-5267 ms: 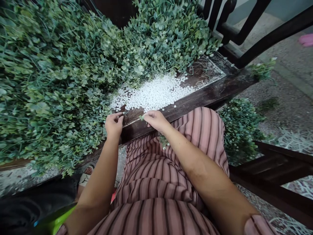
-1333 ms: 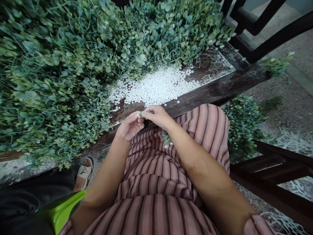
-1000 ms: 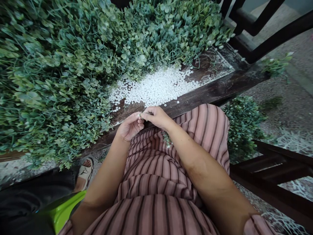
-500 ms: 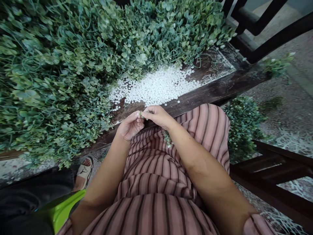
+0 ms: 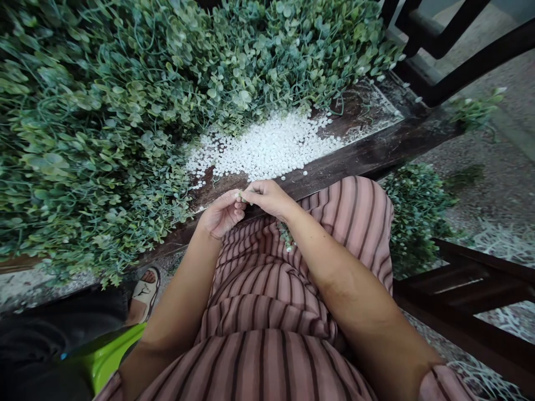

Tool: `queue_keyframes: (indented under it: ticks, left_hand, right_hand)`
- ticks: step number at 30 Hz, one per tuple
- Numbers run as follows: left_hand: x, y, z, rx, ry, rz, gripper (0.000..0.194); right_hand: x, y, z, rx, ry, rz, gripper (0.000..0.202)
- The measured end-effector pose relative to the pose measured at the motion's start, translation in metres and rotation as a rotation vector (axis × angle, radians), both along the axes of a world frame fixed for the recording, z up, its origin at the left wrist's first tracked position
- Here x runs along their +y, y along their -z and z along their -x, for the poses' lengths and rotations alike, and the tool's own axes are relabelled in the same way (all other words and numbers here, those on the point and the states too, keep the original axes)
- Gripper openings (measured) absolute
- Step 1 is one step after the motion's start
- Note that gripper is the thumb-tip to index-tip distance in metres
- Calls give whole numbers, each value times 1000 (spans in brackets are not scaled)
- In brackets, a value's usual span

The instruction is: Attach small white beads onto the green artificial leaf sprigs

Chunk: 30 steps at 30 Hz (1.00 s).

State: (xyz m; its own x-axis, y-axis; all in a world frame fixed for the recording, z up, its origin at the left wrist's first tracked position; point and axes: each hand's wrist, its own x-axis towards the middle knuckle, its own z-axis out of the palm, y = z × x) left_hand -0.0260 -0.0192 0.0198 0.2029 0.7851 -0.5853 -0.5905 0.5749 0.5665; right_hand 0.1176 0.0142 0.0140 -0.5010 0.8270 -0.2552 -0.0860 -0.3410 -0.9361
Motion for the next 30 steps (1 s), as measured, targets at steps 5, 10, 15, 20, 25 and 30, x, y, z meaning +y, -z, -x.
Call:
queue_keyframes:
  ticks: [5,10,15,20,25,30]
  left_hand:
    - [1,1,0,68,0,4,4]
    - [1,1,1,99,13,4,5]
    - [0,2,1,108,37,-13,7]
    - [-1,5,-2,90,6,-51,9]
    - [-2,4,-5,99,-31,-55,10]
    - [-3,1,-12,197,-54,-60,13]
  right_hand:
    - [-1,0,1,-37,25,-15,35]
    - [-3,6,3,-89,40,-65,33]
    - [-3,10,3,-124,51,-101,31]
    - [-6,9,5,-77,88,-39,38]
    - [1,-13,-4,-40,118,-55,37]
    - [-16,-59,-108,-339,471,-465,22]
